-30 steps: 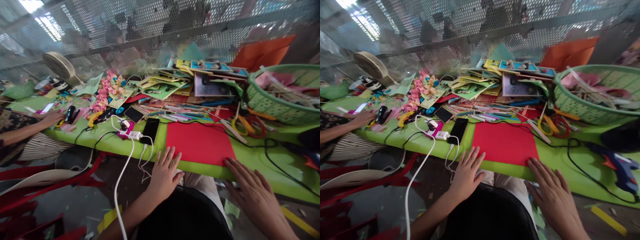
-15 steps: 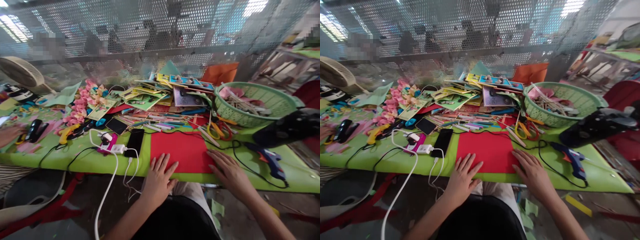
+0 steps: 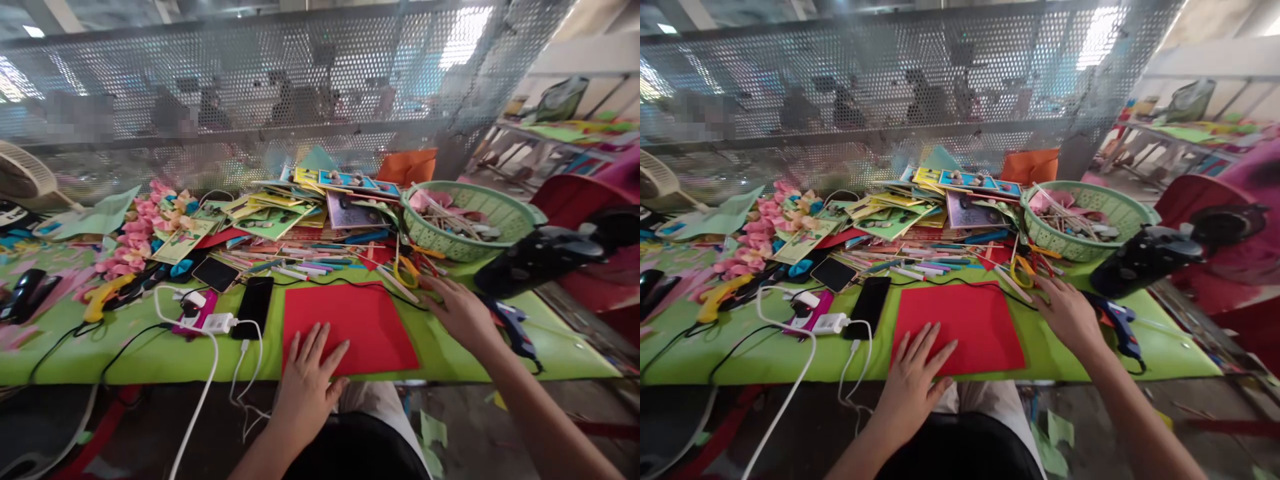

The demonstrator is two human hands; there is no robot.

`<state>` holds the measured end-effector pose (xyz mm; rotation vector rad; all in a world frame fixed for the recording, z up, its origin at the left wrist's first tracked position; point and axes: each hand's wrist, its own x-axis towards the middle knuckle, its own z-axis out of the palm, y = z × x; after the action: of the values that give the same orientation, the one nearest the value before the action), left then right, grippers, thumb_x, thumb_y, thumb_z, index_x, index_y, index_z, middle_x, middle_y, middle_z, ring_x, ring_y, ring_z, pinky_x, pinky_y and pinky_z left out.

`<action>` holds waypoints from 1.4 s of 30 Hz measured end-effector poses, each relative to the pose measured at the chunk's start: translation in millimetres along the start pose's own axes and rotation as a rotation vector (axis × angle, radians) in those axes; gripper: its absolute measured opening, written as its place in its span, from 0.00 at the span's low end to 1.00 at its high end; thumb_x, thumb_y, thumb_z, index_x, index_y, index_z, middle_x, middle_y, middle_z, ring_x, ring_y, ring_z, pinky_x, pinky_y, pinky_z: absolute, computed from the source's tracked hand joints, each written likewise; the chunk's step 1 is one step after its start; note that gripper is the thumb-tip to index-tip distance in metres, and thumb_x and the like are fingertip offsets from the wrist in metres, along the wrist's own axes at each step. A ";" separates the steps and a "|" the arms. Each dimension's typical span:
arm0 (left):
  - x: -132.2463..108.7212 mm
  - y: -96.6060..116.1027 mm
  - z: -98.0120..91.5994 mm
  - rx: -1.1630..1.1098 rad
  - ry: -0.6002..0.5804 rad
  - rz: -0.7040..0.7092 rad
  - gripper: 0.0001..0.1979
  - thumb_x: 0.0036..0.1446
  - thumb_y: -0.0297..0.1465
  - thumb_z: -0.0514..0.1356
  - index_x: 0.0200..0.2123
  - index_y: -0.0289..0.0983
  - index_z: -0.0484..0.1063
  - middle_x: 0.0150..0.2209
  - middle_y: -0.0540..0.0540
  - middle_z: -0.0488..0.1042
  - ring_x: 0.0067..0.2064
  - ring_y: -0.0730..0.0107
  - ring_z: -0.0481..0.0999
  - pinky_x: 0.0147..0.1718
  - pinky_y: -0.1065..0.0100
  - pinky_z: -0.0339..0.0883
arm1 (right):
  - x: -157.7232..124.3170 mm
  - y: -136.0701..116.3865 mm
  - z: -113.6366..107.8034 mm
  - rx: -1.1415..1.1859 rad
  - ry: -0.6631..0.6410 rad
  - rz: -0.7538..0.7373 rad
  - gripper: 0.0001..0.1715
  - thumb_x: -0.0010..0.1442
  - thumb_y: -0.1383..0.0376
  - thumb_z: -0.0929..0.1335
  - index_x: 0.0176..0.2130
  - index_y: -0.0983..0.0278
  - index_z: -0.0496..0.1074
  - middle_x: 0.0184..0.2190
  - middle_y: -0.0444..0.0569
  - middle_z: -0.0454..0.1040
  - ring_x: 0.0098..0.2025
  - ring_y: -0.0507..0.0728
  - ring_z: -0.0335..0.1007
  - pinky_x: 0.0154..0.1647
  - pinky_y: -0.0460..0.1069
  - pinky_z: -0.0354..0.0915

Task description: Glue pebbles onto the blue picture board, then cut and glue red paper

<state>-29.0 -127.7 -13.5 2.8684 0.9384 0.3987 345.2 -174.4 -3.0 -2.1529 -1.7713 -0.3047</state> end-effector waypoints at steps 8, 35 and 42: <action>7.9 -4.8 16.3 -0.004 0.007 0.014 0.31 0.69 0.43 0.57 0.72 0.59 0.53 0.75 0.47 0.53 0.74 0.52 0.56 0.67 0.38 0.57 | 52.0 -6.1 -0.8 -0.086 -0.095 -0.029 0.21 0.69 0.62 0.62 0.54 0.59 0.78 0.55 0.54 0.78 0.54 0.66 0.75 0.53 0.58 0.70; 17.3 -11.8 31.1 0.006 0.053 0.039 0.30 0.68 0.45 0.57 0.71 0.59 0.55 0.75 0.47 0.52 0.73 0.54 0.55 0.68 0.40 0.55 | 188.6 -34.7 51.3 -0.290 -0.162 -0.155 0.16 0.63 0.68 0.65 0.49 0.64 0.77 0.48 0.59 0.78 0.49 0.64 0.71 0.48 0.55 0.61; 17.3 -10.3 29.8 -0.022 0.063 0.026 0.29 0.68 0.45 0.57 0.70 0.58 0.58 0.75 0.48 0.53 0.73 0.54 0.56 0.68 0.41 0.53 | 182.1 -48.0 23.5 -0.290 -0.123 -0.130 0.16 0.62 0.68 0.65 0.47 0.67 0.76 0.44 0.59 0.80 0.47 0.63 0.73 0.50 0.56 0.60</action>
<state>-13.1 -109.4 -40.1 2.8663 0.9013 0.5013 333.9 7.8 48.7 -2.2974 -2.0511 -0.4988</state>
